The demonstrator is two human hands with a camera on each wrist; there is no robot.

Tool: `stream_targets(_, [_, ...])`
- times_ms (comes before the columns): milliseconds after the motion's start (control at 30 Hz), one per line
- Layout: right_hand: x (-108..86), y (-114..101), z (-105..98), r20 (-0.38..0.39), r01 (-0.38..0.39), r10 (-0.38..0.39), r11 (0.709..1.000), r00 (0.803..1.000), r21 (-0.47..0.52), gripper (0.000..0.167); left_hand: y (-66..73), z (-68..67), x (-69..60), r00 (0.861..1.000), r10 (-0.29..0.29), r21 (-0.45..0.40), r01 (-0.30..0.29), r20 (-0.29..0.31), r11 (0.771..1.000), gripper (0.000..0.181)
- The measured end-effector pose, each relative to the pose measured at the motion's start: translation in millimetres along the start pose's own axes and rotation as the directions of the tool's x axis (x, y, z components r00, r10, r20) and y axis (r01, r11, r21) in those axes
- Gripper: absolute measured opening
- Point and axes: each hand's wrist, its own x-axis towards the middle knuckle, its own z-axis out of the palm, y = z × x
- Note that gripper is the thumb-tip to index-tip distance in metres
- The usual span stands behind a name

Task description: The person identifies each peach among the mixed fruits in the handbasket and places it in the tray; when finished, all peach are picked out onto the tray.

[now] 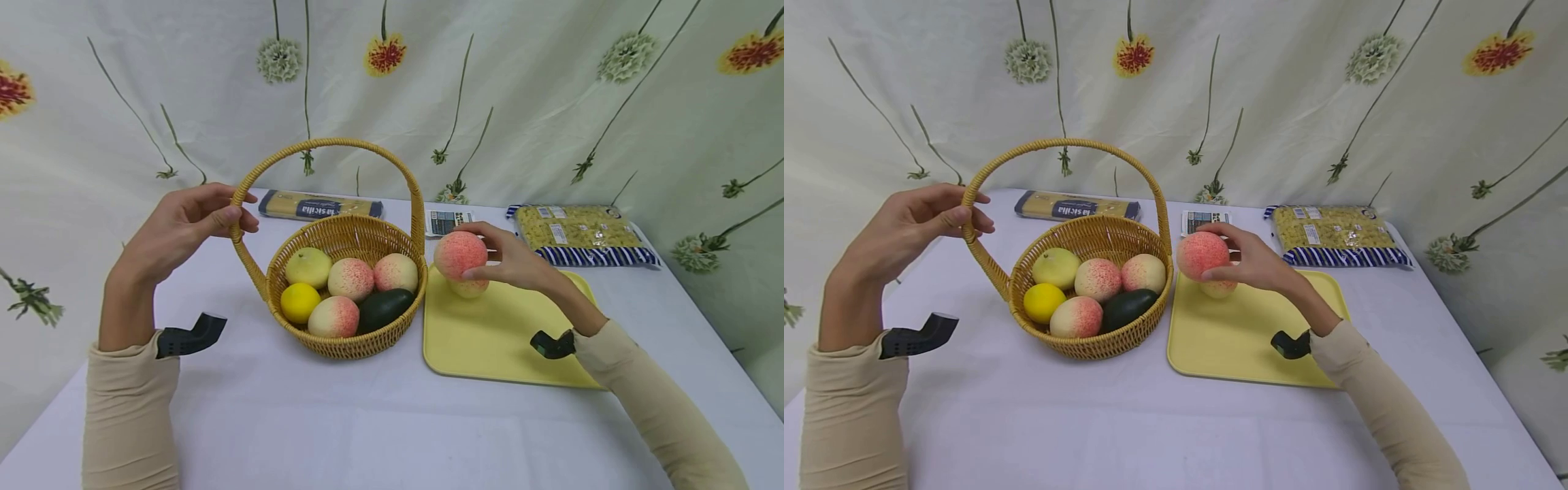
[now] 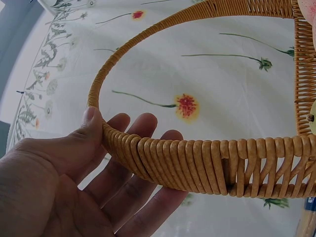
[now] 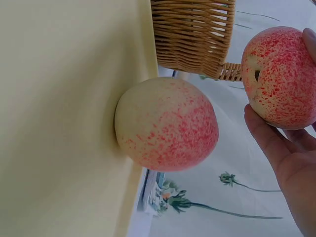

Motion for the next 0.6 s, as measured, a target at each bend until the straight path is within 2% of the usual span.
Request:
stream_targets(300, [-11.7,15,-11,-0.041,-0.051,0.052,0.999,0.998,0.015,0.066,-0.4,-0.5,0.8,1.0,0.015,-0.01,-0.015,0.004,1.0,0.026])
stream_targets(600, [-24.7,23,-19,-0.06,-0.084,0.083,0.996,0.995,-0.017,0.066,-0.2,0.1,-0.1,1.0,-0.002,-0.005,0.002,-0.003,1.0,0.026])
